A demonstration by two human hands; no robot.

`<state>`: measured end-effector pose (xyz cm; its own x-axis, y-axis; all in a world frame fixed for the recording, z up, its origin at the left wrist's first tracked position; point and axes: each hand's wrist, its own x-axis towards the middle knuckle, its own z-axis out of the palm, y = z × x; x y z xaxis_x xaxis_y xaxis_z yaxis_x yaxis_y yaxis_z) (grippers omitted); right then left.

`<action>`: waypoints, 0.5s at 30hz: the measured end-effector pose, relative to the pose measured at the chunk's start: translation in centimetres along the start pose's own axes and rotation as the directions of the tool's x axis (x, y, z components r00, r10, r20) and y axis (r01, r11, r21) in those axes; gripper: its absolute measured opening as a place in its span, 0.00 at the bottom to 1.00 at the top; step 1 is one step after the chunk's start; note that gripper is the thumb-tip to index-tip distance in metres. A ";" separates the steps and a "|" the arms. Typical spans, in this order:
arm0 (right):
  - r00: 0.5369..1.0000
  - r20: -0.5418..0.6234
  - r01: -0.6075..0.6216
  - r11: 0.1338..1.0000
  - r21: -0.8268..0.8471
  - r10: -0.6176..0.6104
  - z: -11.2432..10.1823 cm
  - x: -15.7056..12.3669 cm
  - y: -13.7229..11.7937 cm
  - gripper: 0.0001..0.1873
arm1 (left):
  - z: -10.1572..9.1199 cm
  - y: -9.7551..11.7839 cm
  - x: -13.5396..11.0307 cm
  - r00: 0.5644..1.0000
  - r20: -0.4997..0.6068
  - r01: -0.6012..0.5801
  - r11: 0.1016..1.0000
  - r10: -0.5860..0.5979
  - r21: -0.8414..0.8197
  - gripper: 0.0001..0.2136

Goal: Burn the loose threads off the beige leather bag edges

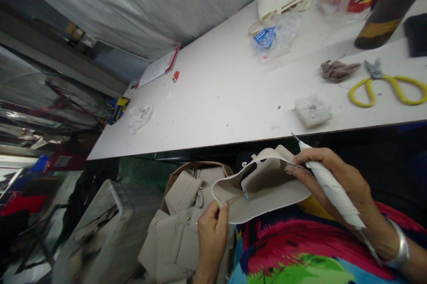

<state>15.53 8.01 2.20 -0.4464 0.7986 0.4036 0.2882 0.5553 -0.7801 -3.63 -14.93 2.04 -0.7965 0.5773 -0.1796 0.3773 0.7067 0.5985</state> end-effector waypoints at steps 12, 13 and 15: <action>0.999 -0.016 -0.040 0.996 0.081 0.042 -0.1 0.0 -0.3 0.05 | 0.8 -1.8 1.8 0.909 0.258 0.404 0.842 -0.327 -0.357 0.15; 0.999 -0.010 -0.038 0.994 0.102 0.039 0.0 -0.2 -0.2 0.05 | 0.9 -2.3 1.8 0.891 0.293 0.444 0.799 -0.346 -0.405 0.14; 1.000 0.001 -0.028 0.990 0.141 0.029 0.1 -0.5 -0.2 0.05 | 1.0 -3.1 1.6 0.877 0.323 0.472 0.760 -0.355 -0.447 0.14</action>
<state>15.57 7.46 2.13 -0.4387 0.8140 0.3808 0.1784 0.4942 -0.8508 -5.62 -15.75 -0.91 -0.6798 0.3875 -0.6226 -0.3007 0.6271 0.7186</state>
